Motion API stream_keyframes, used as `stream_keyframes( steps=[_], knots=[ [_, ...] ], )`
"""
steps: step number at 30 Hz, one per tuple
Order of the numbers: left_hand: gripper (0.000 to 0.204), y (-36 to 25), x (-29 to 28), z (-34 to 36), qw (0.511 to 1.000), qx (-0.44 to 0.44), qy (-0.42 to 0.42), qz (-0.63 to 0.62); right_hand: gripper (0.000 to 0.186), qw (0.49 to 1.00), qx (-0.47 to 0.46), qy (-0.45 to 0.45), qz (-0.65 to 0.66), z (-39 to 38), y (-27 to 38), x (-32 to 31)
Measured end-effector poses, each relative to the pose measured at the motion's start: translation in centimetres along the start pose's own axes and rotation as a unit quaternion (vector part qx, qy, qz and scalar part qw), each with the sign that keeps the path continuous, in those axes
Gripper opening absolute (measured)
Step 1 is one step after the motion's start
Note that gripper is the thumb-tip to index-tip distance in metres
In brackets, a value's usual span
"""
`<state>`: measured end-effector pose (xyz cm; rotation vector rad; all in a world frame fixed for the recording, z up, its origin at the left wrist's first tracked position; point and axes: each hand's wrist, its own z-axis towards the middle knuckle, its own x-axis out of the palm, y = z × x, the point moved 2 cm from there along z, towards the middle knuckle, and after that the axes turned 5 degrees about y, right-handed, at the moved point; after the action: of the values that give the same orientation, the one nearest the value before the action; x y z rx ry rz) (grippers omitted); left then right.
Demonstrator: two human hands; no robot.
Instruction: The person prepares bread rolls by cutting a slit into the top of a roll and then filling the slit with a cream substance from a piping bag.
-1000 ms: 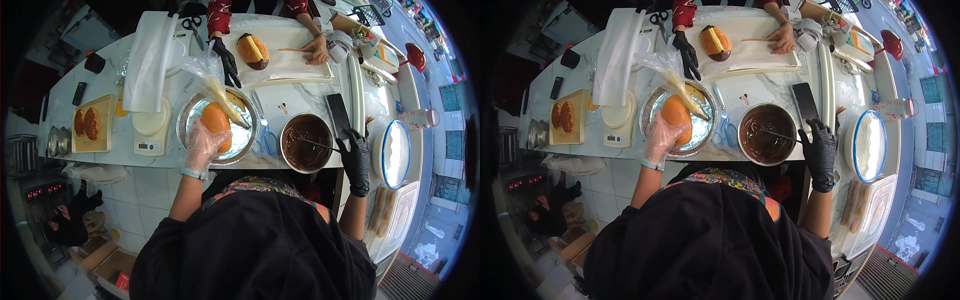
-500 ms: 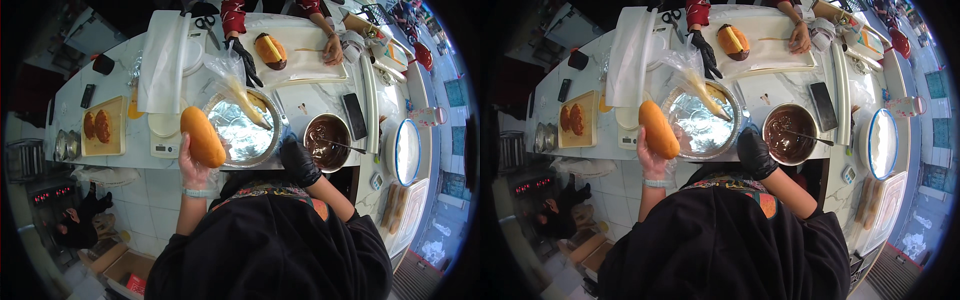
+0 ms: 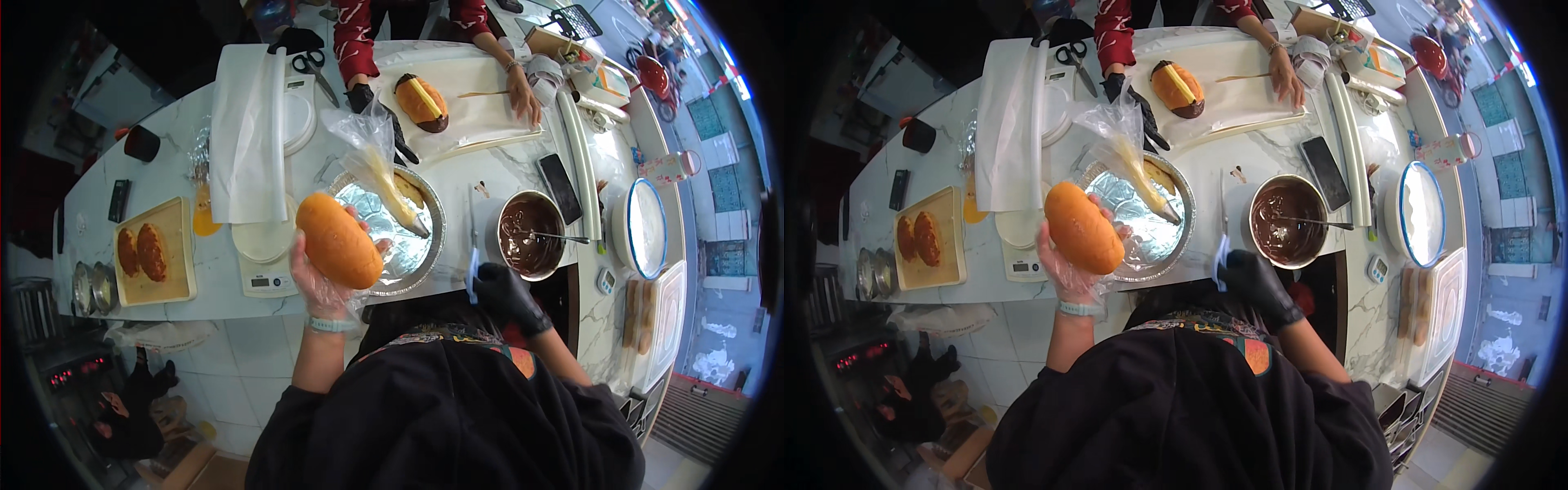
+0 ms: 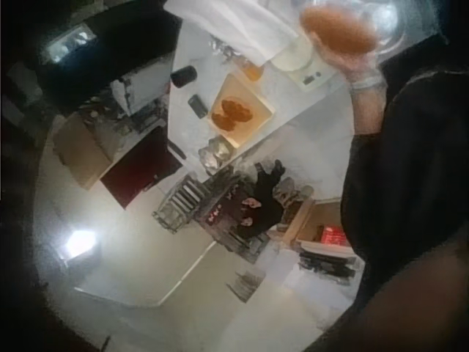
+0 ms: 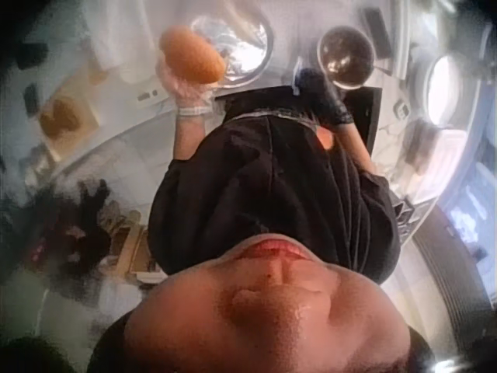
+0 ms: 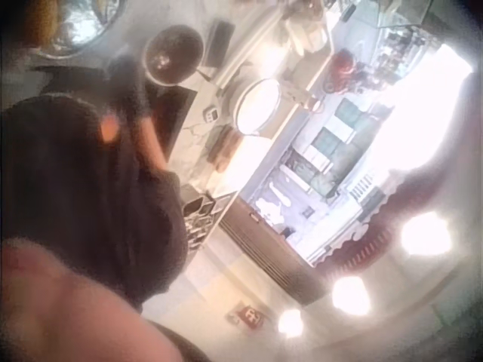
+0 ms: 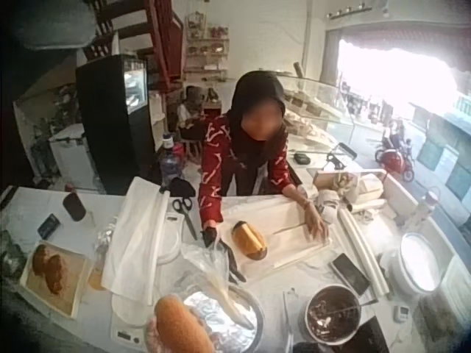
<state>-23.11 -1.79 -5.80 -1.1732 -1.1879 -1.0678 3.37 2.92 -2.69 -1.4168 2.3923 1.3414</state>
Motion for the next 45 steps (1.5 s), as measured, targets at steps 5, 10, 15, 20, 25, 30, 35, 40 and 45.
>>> stream_keyframes(
  steps=[5,10,15,20,25,30,35,40,45],
  knots=[
    [0.056,1.0,1.3,1.0,1.000,0.013,0.009,-0.004,0.021,0.989,-0.117,0.029,0.082,-2.2,-1.3,-1.6],
    [0.052,2.6,3.8,2.9,0.997,0.055,0.051,0.018,0.025,0.958,-0.185,0.108,0.192,-2.5,3.3,-3.3],
    [0.051,2.6,5.8,3.8,0.993,0.108,0.031,0.043,0.042,0.912,-0.248,0.279,0.173,-2.7,2.9,-3.6],
    [0.051,2.2,6.9,3.6,0.984,0.153,0.065,0.072,0.038,0.920,-0.215,0.296,0.138,-3.2,2.1,-3.8],
    [0.050,2.1,7.2,3.4,0.982,0.158,0.075,0.074,0.041,0.914,-0.238,0.314,0.102,-3.1,2.2,-4.5],
    [0.051,2.1,7.7,3.3,0.980,0.163,0.081,0.078,0.042,0.914,-0.237,0.317,0.087,-3.4,2.5,-4.9],
    [0.050,2.1,8.0,3.3,0.980,0.161,0.086,0.083,0.044,0.917,-0.234,0.318,0.053,-3.1,2.6,-5.4],
    [0.049,2.2,8.5,3.4,0.980,0.151,0.103,0.081,0.045,0.916,-0.229,0.323,0.058,-2.7,2.6,-5.6],
    [0.048,3.0,8.5,3.8,0.981,0.146,0.097,0.079,0.037,0.907,-0.268,0.317,0.064,-2.2,3.1,-4.7]
  ],
)
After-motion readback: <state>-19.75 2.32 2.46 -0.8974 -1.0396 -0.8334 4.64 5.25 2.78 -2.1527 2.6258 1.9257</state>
